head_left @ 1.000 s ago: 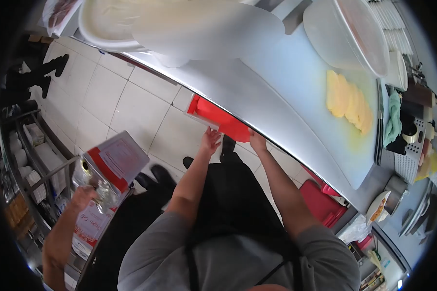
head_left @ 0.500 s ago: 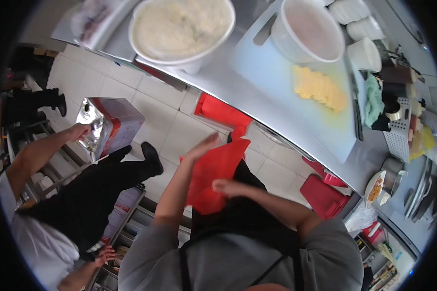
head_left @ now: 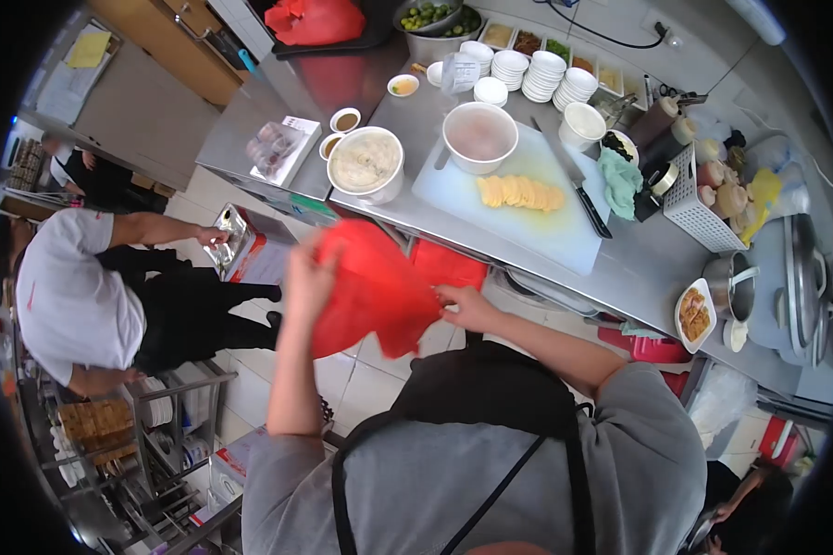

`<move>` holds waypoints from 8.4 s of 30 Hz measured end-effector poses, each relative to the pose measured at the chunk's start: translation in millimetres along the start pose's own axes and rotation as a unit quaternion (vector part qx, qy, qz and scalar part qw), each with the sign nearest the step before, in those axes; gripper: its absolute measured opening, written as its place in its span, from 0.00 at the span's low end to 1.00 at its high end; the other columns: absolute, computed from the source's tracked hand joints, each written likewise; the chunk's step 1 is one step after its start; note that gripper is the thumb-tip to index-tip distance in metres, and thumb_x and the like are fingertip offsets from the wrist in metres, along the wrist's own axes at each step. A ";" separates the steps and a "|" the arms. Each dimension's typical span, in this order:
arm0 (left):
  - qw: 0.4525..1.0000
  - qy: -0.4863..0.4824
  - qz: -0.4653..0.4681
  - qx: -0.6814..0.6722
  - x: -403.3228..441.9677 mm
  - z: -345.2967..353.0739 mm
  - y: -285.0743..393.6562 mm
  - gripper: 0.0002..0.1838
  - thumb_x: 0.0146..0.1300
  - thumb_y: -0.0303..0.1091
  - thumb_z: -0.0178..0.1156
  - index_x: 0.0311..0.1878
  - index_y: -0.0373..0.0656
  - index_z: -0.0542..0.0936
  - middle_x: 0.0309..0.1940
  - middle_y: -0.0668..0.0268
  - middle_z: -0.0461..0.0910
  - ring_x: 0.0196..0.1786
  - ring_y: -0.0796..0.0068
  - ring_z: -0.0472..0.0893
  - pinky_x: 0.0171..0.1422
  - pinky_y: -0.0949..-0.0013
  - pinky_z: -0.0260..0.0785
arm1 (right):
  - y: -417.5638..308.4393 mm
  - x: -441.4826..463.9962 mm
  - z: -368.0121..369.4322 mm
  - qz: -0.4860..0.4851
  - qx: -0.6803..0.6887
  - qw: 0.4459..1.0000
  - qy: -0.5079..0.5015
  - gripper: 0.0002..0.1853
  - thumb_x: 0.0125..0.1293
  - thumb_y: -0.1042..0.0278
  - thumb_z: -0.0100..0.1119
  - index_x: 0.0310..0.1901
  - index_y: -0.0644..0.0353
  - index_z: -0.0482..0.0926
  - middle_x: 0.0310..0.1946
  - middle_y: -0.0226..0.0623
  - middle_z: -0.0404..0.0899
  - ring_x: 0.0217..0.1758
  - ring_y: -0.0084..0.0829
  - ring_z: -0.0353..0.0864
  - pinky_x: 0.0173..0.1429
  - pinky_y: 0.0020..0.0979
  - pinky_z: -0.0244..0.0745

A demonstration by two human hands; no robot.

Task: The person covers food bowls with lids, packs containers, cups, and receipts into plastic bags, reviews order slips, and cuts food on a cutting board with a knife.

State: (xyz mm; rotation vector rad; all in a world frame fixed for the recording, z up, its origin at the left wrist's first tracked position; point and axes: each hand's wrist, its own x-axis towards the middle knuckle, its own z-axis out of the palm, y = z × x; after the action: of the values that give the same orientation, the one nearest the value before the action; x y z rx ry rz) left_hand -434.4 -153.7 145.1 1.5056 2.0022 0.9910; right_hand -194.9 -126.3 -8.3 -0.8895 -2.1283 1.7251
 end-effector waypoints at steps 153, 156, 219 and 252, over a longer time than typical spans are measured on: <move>0.967 -0.169 -0.100 -0.163 117.3 -164.7 -99.6 0.32 0.45 0.18 0.47 0.60 0.36 0.65 0.47 0.58 0.74 0.47 0.72 0.75 0.52 0.73 0.67 | -134.7 194.0 35.4 -0.029 0.439 0.898 0.023 0.31 0.50 0.86 0.45 0.60 0.62 0.56 0.46 0.45 0.71 0.42 0.35 0.79 0.37 0.31 0.80; 0.936 -0.206 -0.165 -0.233 134.4 -191.3 -73.5 0.30 0.46 0.19 0.47 0.58 0.32 0.66 0.55 0.53 0.70 0.54 0.63 0.72 0.57 0.71 0.64 | -133.8 247.8 51.9 -0.035 0.336 0.941 0.028 0.30 0.52 0.85 0.45 0.59 0.59 0.58 0.45 0.40 0.73 0.40 0.28 0.78 0.33 0.23 0.77; 0.941 0.144 -0.045 -0.303 351.7 -312.1 -357.1 0.36 0.50 0.16 0.52 0.66 0.43 0.56 0.60 0.56 0.62 0.55 0.68 0.69 0.56 0.71 0.64 | -72.7 170.7 -127.8 0.111 0.191 0.638 0.738 0.26 0.51 0.80 0.45 0.56 0.69 0.63 0.41 0.42 0.76 0.35 0.32 0.79 0.34 0.26 0.78; 0.914 -0.083 0.024 -0.397 340.4 -328.8 -351.3 0.40 0.51 0.13 0.49 0.68 0.42 0.48 0.65 0.59 0.53 0.62 0.72 0.62 0.60 0.72 0.60 | -253.5 708.9 52.6 -0.054 -0.322 0.926 0.187 0.13 0.57 0.60 0.53 0.38 0.60 0.76 0.34 0.46 0.78 0.39 0.44 0.78 0.43 0.36 0.72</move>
State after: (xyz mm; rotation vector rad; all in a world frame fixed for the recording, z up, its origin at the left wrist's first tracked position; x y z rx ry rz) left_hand -994.9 25.7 112.9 1.1197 1.1952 1.4100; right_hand -850.5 232.5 96.2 -1.1168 -2.4212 0.7015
